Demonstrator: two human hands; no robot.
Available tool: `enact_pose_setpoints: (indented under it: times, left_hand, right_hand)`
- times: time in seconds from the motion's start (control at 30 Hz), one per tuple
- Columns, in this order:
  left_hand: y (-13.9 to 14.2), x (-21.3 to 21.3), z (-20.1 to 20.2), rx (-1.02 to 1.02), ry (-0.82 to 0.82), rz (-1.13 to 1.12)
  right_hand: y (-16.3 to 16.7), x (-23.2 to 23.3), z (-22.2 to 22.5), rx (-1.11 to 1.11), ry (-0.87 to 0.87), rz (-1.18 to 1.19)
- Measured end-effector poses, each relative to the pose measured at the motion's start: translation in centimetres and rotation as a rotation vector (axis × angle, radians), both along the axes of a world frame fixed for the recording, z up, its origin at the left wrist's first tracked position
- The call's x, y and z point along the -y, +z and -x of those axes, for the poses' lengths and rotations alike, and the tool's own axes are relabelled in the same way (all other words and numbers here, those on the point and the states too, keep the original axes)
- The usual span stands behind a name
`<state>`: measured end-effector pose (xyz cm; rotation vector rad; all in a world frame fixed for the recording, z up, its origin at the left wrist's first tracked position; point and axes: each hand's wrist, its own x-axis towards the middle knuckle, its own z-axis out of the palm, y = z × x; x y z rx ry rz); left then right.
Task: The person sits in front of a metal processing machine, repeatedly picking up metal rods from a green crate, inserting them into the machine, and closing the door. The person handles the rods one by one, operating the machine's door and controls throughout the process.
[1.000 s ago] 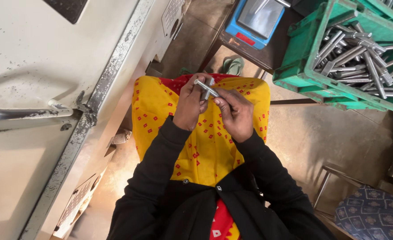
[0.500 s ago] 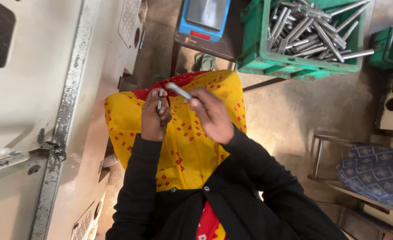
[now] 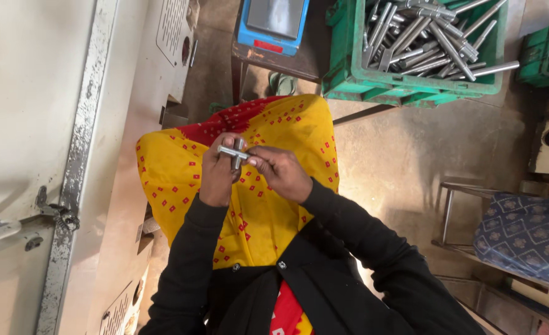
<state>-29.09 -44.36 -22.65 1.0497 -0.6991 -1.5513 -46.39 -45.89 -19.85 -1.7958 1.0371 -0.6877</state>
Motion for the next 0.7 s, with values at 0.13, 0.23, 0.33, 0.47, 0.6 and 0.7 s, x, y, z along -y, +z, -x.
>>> enact_pose_setpoints:
  times: [0.13,0.23,0.33,0.47,0.6,0.7]
  left_hand:
    - [-0.4,-0.1,-0.5,0.145,-0.062,0.139]
    - [-1.0,-0.3,-0.4,0.151,-0.049,0.236]
    - [-1.9,-0.7,-0.1,0.03,-0.043,0.153]
    - [-3.7,-0.8,-0.3,0.267,0.046,0.313]
    - [-5.6,-0.5,-1.0,-0.034,0.189,-0.017]
    - [-6.3,-0.6,-1.0,-0.178,0.226,-0.115]
  right_hand:
    - [-1.0,0.0,0.1,0.15,0.074,-0.237]
    - [-1.8,-0.2,-0.5,0.066,0.042,-0.329]
    - [-2.6,-0.9,-1.3,0.039,0.041,0.005]
    - [-2.8,-1.8,-1.6,-0.151,-0.034,0.096]
    - [-1.2,-1.3,-0.3,-0.159,-0.11,0.213]
    - [0.6,-0.3,0.5,-0.086,-0.076,0.174]
